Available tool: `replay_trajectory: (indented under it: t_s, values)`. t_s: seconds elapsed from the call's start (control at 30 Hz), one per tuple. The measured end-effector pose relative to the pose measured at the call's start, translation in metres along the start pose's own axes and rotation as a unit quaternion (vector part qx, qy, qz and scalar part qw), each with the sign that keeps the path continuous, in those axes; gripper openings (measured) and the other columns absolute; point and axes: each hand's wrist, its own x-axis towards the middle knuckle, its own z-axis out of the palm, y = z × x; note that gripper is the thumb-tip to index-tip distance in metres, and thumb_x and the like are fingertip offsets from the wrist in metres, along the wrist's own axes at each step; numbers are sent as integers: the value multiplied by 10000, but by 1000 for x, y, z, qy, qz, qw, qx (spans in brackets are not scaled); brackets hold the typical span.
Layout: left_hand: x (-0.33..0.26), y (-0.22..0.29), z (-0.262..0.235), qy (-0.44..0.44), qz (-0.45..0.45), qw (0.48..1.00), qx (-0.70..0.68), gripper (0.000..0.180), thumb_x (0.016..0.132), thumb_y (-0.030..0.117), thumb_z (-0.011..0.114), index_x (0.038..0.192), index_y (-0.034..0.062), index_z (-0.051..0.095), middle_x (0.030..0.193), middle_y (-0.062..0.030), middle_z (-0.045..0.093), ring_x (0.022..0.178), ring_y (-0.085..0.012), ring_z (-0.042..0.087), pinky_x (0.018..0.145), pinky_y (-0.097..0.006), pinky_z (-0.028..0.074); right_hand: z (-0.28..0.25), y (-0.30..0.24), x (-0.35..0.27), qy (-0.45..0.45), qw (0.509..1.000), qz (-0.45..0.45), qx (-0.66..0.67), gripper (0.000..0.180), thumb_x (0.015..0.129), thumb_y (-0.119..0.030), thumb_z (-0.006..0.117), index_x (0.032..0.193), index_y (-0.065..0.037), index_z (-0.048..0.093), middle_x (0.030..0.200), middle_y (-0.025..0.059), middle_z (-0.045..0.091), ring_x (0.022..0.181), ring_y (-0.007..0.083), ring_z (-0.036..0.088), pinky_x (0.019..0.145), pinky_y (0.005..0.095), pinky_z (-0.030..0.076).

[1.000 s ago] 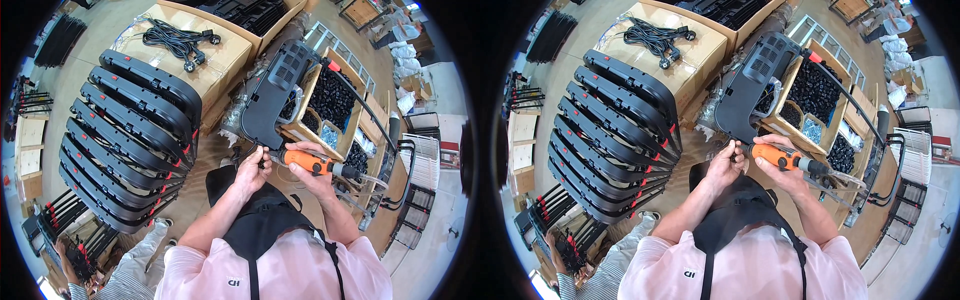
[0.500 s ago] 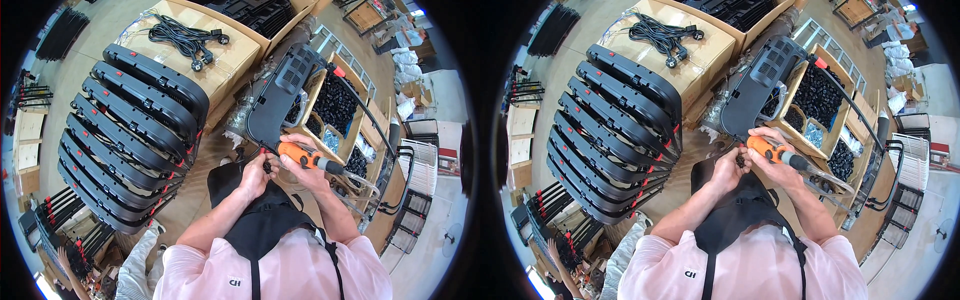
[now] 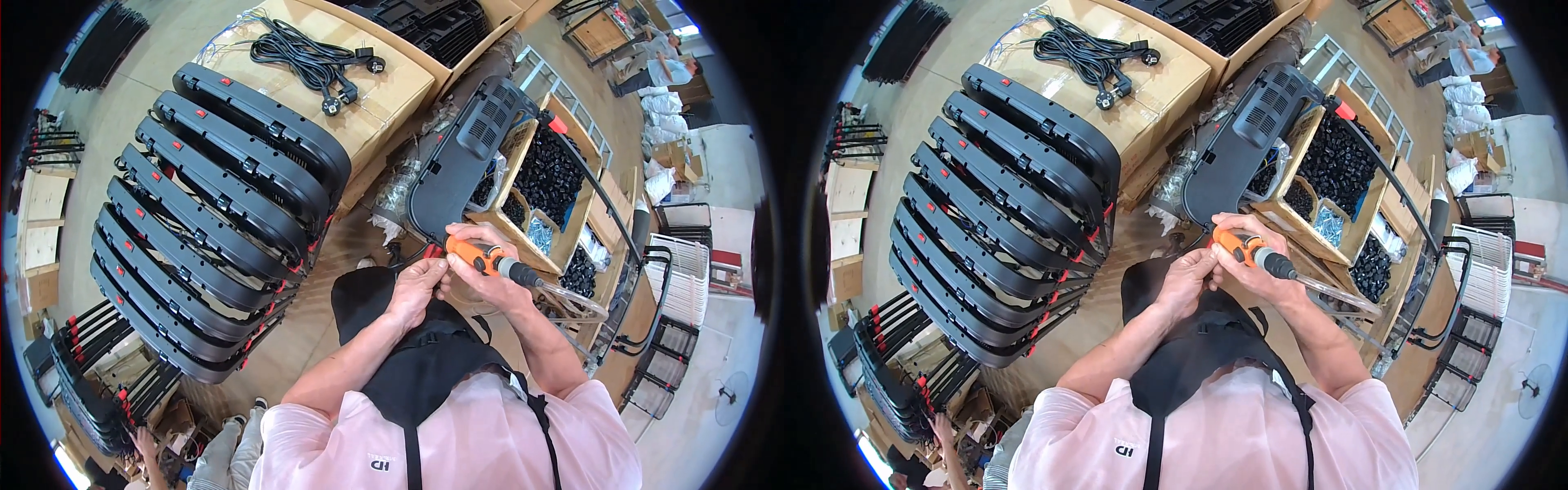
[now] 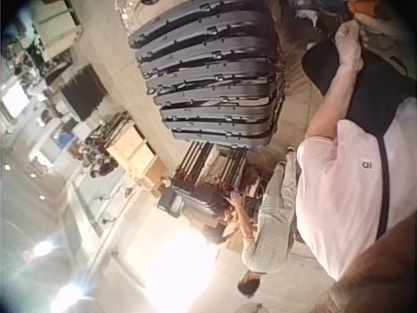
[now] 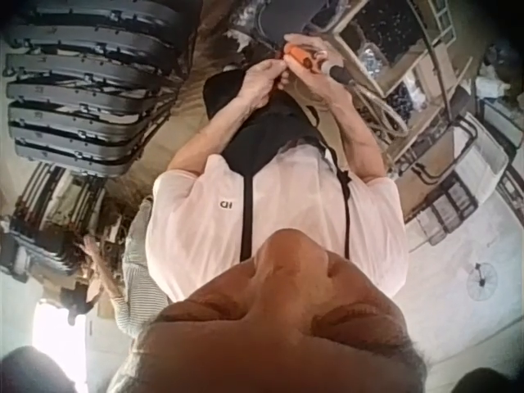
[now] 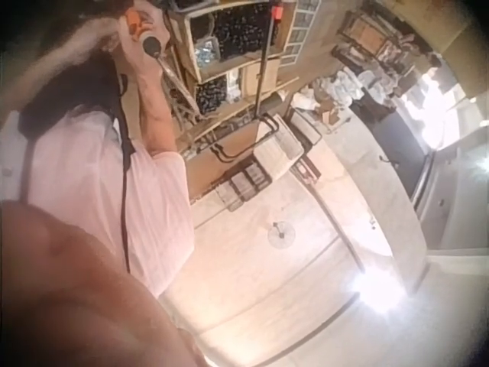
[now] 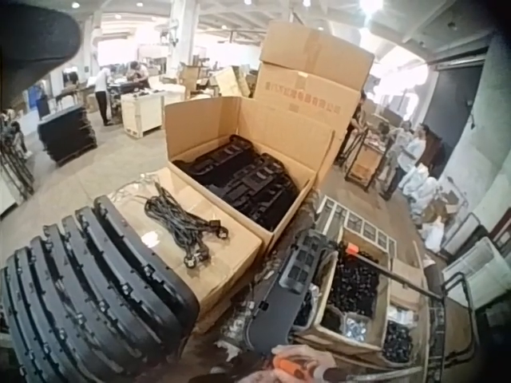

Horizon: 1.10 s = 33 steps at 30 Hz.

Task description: Assemble a black plastic machinery housing by picking up components and fastening screws using a power screwdriver.

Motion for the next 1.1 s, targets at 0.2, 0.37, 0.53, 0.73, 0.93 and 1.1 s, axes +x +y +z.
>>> replay_trajectory:
  t_s: [0.2, 0.37, 0.53, 0.73, 0.93, 1.1]
  values:
    - [1, 5, 1, 63, 22, 996, -61, 237, 1083, 284, 607, 1059, 59, 677, 840, 8, 647, 710, -101, 594, 648, -266, 500, 1, 0, 2, -2, 1000, -7, -12, 309, 860, -28, 792, 1136, -51, 654, 1276, 144, 703, 1184, 239, 676, 1034, 386, 532]
    - [10, 13, -5, 74, 2, 990, -117, 268, 1073, 333, 620, 1052, 73, 679, 830, 14, 639, 700, -110, 609, 627, -260, 504, -4, 0, 6, -23, 999, 18, -22, 407, 860, -25, 795, 1237, -59, 646, 1289, 128, 697, 1182, 205, 669, 1022, 366, 536]
    - [17, 22, 1, 110, -19, 979, -170, 277, 1084, 343, 593, 1057, 79, 671, 847, 8, 630, 729, -130, 598, 638, -267, 500, -6, -5, -1, 31, 999, 20, 40, 409, 865, -41, 789, 1248, -49, 646, 1265, 128, 716, 1150, 217, 700, 1008, 363, 555]
    - [43, 46, 10, 44, -3, 956, -291, 249, 1100, 311, 561, 1113, 79, 651, 851, 8, 597, 742, -134, 561, 652, -258, 489, -17, -11, 12, 41, 985, 0, 165, 506, 890, 7, 771, 1346, -12, 552, 1304, 170, 684, 1211, 232, 661, 1047, 376, 544]
    - [56, 71, 19, 15, -43, 953, -301, 232, 1092, 305, 575, 1111, 78, 621, 844, 3, 572, 733, -125, 529, 647, -253, 480, -31, -23, 33, 51, 981, 17, 186, 502, 902, 12, 752, 1354, -17, 537, 1333, 177, 664, 1236, 228, 643, 1082, 378, 520]
    - [67, 75, 23, -29, -43, 938, -343, 236, 1088, 310, 581, 1137, 82, 621, 841, 4, 569, 738, -126, 531, 649, -253, 475, -37, -32, 50, 67, 979, 32, 191, 502, 884, -20, 769, 1337, 0, 555, 1295, 186, 688, 1201, 241, 665, 1059, 397, 536]
